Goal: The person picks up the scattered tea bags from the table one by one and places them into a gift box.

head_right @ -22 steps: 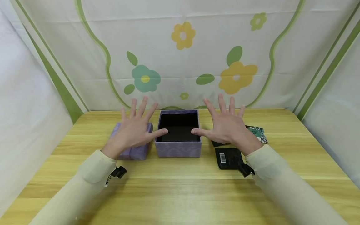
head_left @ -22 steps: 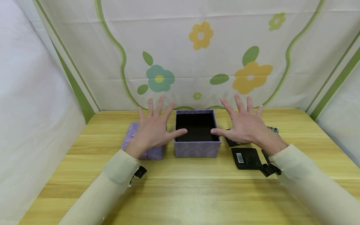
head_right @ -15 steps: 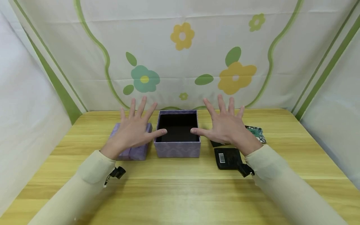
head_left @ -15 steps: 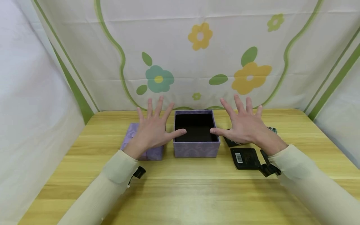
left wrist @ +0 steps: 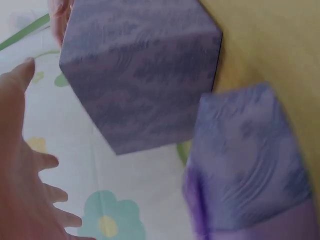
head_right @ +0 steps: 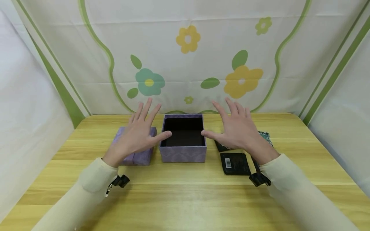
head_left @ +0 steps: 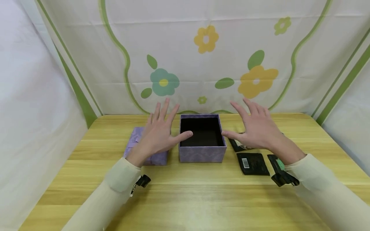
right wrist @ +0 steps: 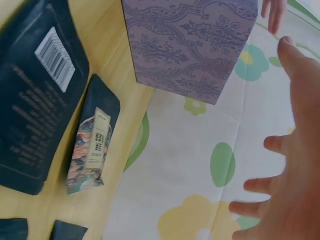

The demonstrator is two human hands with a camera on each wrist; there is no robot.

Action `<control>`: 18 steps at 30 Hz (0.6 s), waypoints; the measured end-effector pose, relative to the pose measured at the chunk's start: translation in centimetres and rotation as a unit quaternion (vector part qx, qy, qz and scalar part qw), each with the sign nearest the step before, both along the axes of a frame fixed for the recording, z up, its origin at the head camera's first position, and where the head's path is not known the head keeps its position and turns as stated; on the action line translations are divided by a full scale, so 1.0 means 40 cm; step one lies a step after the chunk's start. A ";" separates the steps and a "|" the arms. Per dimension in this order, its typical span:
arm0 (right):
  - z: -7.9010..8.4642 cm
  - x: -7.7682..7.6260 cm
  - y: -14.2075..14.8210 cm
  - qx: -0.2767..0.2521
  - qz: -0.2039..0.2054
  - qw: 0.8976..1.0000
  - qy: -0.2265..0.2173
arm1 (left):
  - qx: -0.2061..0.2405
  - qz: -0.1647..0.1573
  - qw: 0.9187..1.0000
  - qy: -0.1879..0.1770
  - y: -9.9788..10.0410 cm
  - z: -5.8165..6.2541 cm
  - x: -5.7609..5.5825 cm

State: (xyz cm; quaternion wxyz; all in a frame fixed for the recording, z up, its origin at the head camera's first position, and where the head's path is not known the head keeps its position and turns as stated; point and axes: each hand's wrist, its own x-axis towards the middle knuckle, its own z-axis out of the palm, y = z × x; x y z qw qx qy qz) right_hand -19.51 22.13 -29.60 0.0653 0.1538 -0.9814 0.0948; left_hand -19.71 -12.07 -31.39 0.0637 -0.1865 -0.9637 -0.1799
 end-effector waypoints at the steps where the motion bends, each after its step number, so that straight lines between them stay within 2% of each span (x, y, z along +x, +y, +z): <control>1: -0.001 0.004 0.006 -0.014 0.006 1.000 0.008 | 0.022 -0.007 1.000 -0.007 0.001 -0.004 0.002; 5: -0.008 0.027 0.033 -0.082 0.017 0.996 0.018 | 0.112 -0.035 0.992 -0.050 0.008 -0.024 0.010; 9: -0.025 0.053 0.060 -0.167 0.024 0.986 -0.007 | 0.165 -0.046 0.980 -0.101 0.022 -0.053 0.015; 13: -0.049 0.082 0.090 -0.239 0.037 0.970 -0.027 | 0.184 -0.050 0.973 -0.130 0.036 -0.081 0.014; 18: -0.078 0.115 0.130 -0.268 0.038 0.961 -0.049 | 0.181 -0.041 0.972 -0.143 0.050 -0.098 0.017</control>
